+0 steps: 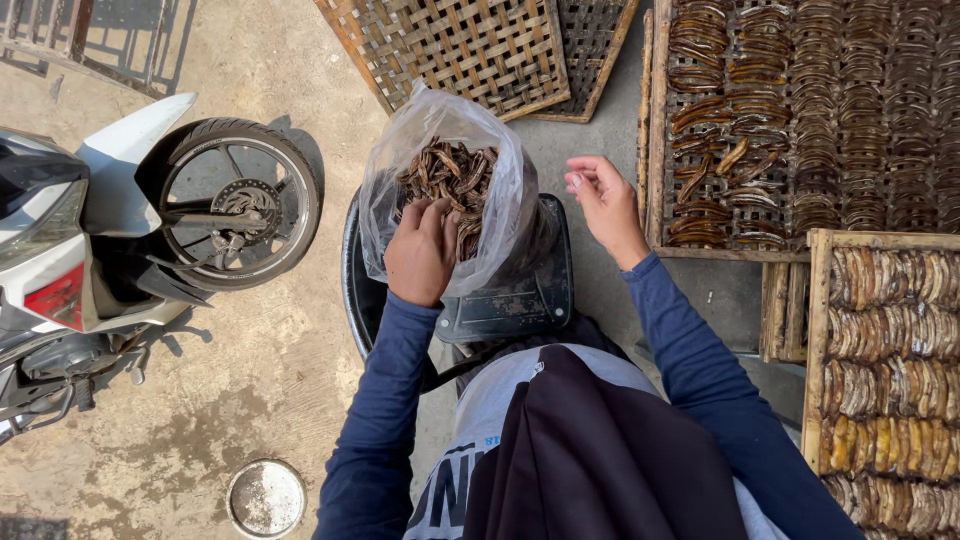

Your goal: The person arranges dried banana slices into neat rows on a woven bamboo drying tray, gathering scattered pieces by hand and stacking curved slices together. They then carry a handful of dried slices to a plastic bag on a motorcycle seat, place them inside, and return to spread and arrange slices on another tray.

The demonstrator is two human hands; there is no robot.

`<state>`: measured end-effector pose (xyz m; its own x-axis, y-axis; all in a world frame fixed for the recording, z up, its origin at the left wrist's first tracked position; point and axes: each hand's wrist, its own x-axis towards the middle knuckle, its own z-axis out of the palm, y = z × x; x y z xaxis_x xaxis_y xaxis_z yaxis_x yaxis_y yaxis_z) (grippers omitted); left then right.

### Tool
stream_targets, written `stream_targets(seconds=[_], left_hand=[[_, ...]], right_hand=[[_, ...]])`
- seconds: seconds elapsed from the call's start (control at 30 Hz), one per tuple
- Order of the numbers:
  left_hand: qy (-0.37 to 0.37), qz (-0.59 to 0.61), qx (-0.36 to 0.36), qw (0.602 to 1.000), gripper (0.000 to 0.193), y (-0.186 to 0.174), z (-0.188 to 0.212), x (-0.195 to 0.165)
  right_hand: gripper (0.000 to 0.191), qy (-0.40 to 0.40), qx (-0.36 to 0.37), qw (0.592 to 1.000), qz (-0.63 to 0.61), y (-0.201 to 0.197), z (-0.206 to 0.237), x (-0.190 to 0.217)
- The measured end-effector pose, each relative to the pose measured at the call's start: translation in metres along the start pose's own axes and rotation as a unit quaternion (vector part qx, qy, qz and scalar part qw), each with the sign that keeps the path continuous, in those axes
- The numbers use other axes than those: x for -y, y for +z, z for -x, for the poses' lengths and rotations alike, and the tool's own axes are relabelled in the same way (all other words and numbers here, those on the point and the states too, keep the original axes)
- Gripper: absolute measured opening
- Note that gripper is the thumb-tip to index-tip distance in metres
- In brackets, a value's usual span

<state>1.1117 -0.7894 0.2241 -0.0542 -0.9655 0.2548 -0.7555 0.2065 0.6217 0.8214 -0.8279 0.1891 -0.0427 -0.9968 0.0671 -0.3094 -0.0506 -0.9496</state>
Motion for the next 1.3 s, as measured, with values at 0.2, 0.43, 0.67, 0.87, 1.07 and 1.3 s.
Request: stream_targets(seconds=[0.2, 0.43, 0.67, 0.87, 1.07, 1.3], left_hand=[[-0.157, -0.244, 0.216, 0.932, 0.065, 0.079, -0.114, 0.032], [-0.017, -0.25, 0.198, 0.948, 0.053, 0.126, -0.096, 0.07], [0.024, -0.13, 0.208, 0.969, 0.061, 0.133, -0.06, 0.08], [-0.083, -0.25, 0.273, 0.925, 0.055, 0.154, -0.078, 0.067], [-0.094, -0.213, 0.281, 0.931, 0.066, 0.157, -0.078, 0.076], [-0.027, -0.174, 0.238, 0.955, 0.069, 0.15, -0.067, 0.075]], right_hand=[[0.053, 0.102, -0.037, 0.994, 0.034, 0.039, 0.023, -0.031], [0.028, -0.045, 0.03, 0.992, 0.117, 0.083, 0.004, -0.053], [0.025, 0.063, 0.055, 0.997, 0.006, 0.072, 0.036, -0.033], [0.018, -0.052, 0.044, 0.997, -0.022, 0.086, 0.036, 0.003], [0.018, 0.019, 0.021, 0.998, -0.058, 0.06, 0.041, 0.027], [0.047, -0.006, 0.076, 0.996, -0.051, 0.01, 0.079, 0.041]])
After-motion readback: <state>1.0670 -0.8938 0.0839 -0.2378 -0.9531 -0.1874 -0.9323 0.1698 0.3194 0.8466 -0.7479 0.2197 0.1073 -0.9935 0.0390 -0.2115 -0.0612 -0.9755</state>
